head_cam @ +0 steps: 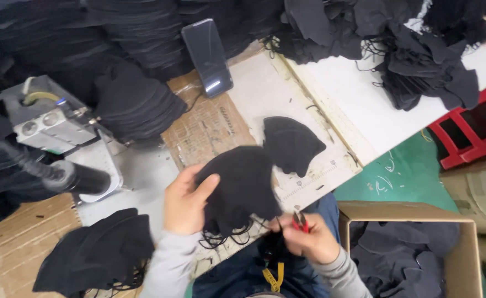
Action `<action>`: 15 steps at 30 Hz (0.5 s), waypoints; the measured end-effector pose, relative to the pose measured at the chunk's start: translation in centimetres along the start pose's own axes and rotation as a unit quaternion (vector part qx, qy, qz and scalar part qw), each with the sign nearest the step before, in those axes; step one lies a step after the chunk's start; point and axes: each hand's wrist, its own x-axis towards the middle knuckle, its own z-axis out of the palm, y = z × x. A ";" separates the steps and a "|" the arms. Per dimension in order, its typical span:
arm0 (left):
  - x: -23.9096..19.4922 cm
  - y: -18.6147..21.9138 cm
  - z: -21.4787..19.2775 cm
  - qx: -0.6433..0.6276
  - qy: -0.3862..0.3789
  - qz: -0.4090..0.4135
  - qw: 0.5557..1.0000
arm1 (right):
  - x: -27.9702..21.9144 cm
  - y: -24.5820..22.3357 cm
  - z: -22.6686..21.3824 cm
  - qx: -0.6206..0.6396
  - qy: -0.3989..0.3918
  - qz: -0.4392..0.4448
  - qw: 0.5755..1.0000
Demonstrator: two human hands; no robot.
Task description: Trimming excess threads and inspecting finished black face masks at a manufacturing workstation.
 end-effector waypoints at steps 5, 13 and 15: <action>0.1 -4.1 -4.5 0.102 -0.024 0.063 0.992 | 6.5 -5.1 -5.5 -0.429 0.309 -0.189 0.828; -0.4 -3.2 -3.8 0.491 0.136 0.217 0.833 | 14.4 -4.4 -15.3 -0.572 0.309 -0.114 0.752; -0.6 -2.5 -3.8 0.482 0.148 0.229 0.833 | 12.4 -6.5 -15.3 -0.473 0.317 -0.086 0.817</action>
